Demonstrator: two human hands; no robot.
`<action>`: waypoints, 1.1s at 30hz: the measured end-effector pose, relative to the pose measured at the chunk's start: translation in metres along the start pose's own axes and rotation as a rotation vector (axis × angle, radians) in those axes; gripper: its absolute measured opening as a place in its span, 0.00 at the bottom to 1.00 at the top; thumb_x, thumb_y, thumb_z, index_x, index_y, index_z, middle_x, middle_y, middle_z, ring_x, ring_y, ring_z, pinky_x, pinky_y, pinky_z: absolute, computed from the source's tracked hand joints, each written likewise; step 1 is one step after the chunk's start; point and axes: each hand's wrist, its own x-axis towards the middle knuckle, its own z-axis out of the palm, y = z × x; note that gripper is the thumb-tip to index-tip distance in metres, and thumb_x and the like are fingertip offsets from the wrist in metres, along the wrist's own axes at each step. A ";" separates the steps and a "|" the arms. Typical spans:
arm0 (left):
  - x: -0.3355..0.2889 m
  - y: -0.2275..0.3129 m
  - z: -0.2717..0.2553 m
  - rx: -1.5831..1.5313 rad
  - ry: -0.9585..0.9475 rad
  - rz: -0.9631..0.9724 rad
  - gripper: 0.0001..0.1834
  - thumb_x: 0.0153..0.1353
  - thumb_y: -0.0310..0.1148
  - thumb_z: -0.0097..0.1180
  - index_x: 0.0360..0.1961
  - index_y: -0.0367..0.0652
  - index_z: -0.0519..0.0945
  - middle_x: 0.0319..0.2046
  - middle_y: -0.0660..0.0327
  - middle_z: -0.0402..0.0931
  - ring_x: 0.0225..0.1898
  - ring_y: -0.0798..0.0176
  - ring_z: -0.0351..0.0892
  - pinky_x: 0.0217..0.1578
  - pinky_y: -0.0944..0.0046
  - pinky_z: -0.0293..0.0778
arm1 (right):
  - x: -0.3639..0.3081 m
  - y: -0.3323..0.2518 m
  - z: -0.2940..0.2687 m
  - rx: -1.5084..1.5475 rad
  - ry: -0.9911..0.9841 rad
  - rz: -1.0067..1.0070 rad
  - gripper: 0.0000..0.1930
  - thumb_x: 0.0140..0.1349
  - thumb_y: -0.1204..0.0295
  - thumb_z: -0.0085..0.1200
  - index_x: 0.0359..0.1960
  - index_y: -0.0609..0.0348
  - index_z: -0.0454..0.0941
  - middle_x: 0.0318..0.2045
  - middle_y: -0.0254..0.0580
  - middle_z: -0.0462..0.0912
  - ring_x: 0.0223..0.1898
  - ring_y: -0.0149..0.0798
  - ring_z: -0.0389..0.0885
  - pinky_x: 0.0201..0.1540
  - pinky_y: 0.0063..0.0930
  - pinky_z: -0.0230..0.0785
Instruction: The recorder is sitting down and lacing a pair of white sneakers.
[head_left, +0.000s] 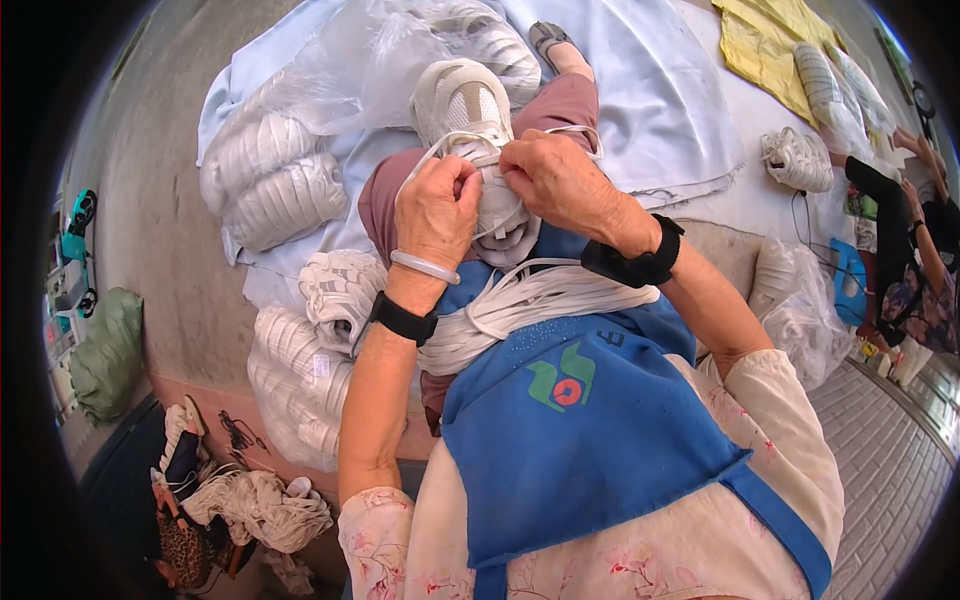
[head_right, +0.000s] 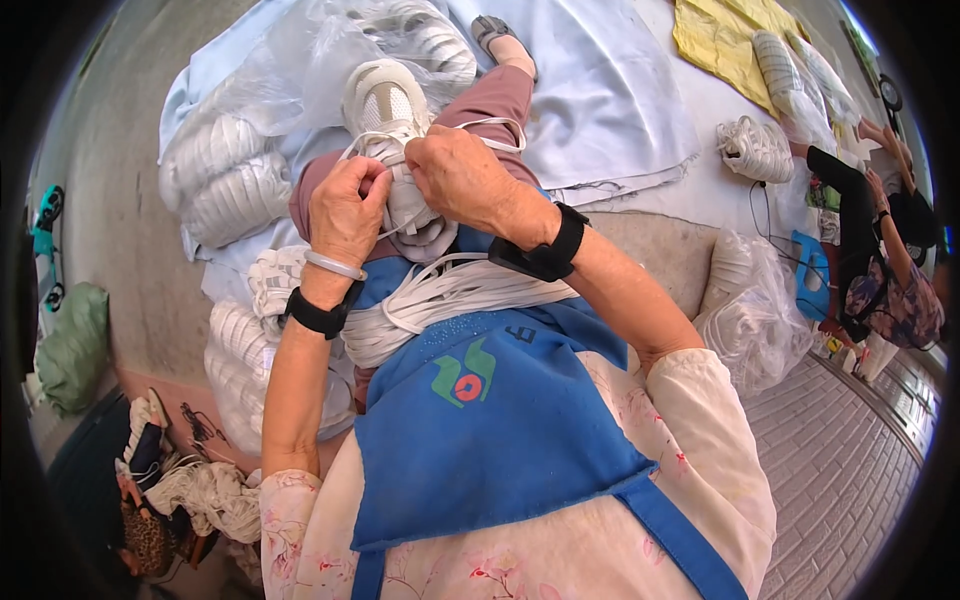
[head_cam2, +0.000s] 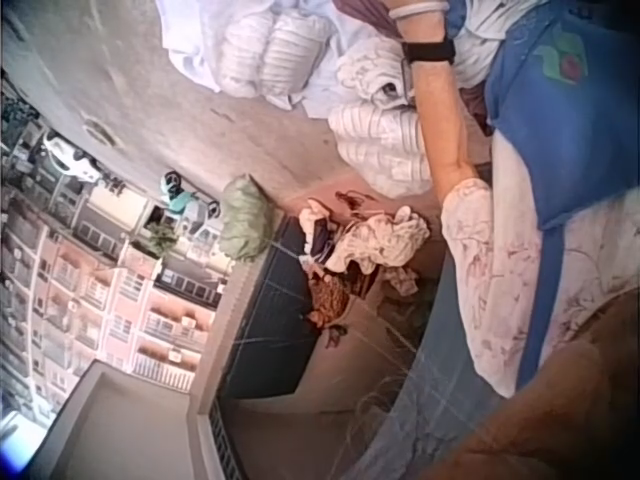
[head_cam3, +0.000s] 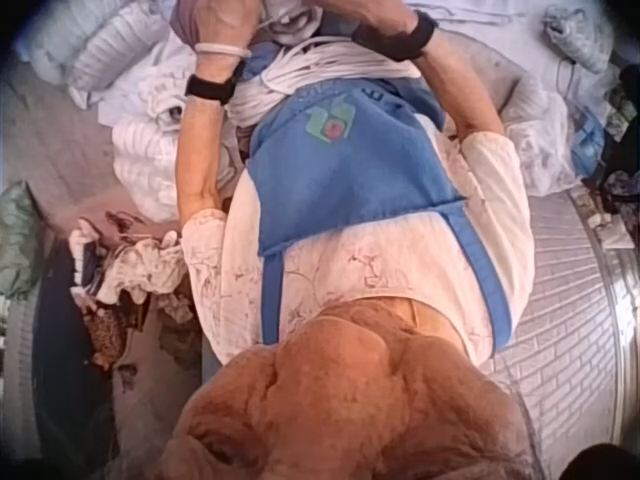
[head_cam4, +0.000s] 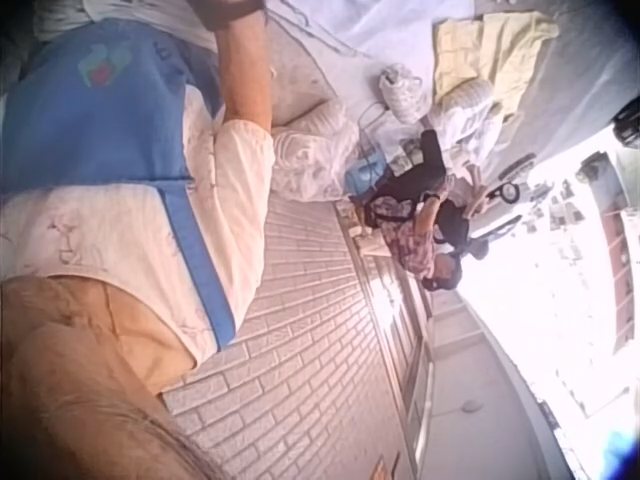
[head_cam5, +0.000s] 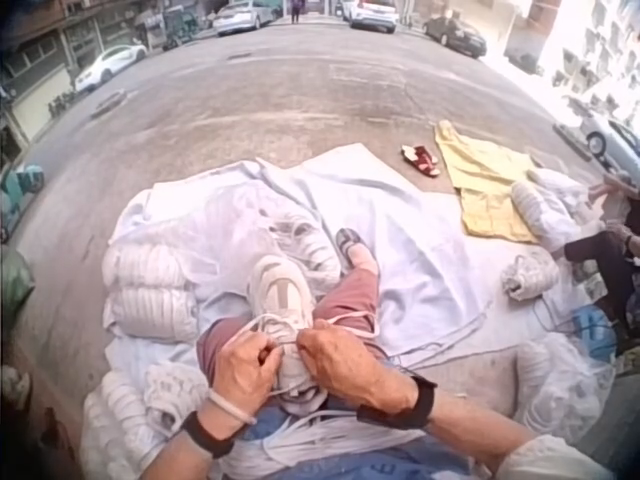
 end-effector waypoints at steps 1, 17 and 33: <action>0.001 -0.001 -0.001 -0.002 0.001 0.000 0.05 0.52 0.28 0.57 0.27 0.39 0.76 0.23 0.56 0.74 0.25 0.55 0.75 0.27 0.57 0.70 | 0.002 0.000 0.000 -0.017 -0.020 0.005 0.05 0.52 0.76 0.49 0.23 0.66 0.74 0.22 0.52 0.75 0.27 0.53 0.75 0.33 0.39 0.68; 0.000 0.001 -0.002 0.188 -0.006 0.113 0.04 0.54 0.27 0.56 0.30 0.39 0.78 0.28 0.53 0.75 0.30 0.48 0.76 0.31 0.54 0.72 | 0.005 -0.006 0.008 0.034 -0.007 -0.012 0.03 0.52 0.79 0.47 0.27 0.66 0.73 0.25 0.54 0.78 0.29 0.54 0.78 0.32 0.41 0.69; 0.011 -0.005 -0.017 0.208 -0.182 0.301 0.05 0.58 0.30 0.48 0.32 0.39 0.71 0.27 0.52 0.70 0.22 0.48 0.75 0.25 0.54 0.73 | -0.017 -0.018 0.001 -0.226 0.236 -0.216 0.10 0.46 0.75 0.56 0.32 0.58 0.74 0.30 0.40 0.73 0.35 0.42 0.72 0.37 0.34 0.64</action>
